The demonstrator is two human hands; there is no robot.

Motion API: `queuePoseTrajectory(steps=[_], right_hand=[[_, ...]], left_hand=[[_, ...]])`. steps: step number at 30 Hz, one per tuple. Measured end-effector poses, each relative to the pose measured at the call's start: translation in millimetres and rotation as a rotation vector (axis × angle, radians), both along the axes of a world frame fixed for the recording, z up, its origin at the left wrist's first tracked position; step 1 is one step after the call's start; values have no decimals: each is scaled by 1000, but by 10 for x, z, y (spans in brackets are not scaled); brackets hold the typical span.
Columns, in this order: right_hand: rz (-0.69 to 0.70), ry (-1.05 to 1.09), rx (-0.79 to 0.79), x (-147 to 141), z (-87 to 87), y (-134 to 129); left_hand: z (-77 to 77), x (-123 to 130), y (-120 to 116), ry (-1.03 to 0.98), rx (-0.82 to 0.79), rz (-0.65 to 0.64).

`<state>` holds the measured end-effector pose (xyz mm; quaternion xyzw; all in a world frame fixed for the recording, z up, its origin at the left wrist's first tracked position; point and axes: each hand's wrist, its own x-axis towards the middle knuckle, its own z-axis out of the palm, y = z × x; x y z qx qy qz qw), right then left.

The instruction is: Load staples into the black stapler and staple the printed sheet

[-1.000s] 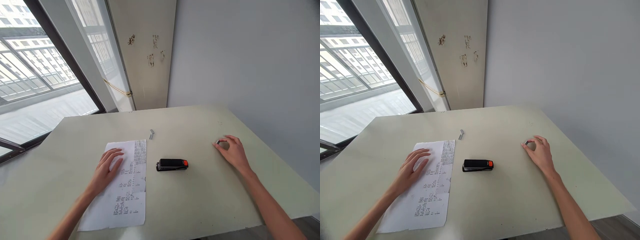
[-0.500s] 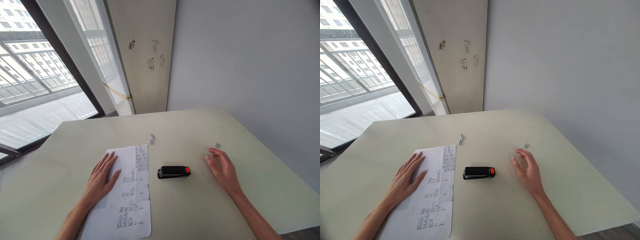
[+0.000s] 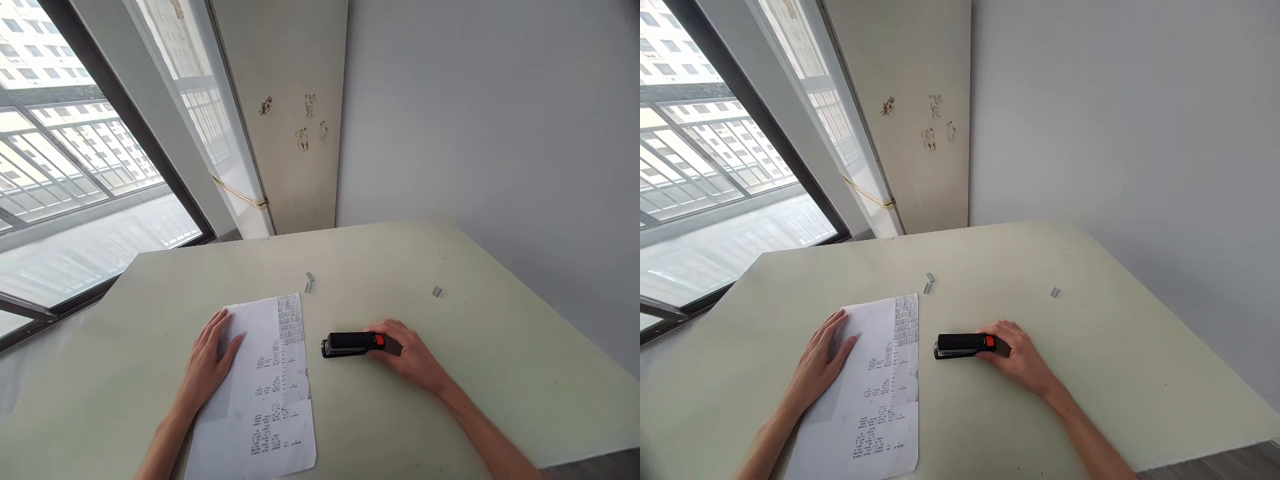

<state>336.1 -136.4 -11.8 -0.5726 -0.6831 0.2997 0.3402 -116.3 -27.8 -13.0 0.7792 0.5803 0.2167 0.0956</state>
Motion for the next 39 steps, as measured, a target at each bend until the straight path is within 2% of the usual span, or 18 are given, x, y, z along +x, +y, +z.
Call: queuePoseTrajectory(steps=[7,12,22,29,39], right_hand=[[-128,67,-21,-16,-41,-69],[-206,89,-20,-77,-34,-139],[-261,103,-44,-126,-36,-147],[-453,162,-85,-138,-19,-106],[-443,167,-78,-136,-27,-113]], left_hand=[[51,20,-59,-15,-1,6],[28,-1,-69,-14,16,80],[55,-12,-58,-10,-52,169],[40,-30,-41,-29,-43,159],[148,-8,-69,-129,-104,157]])
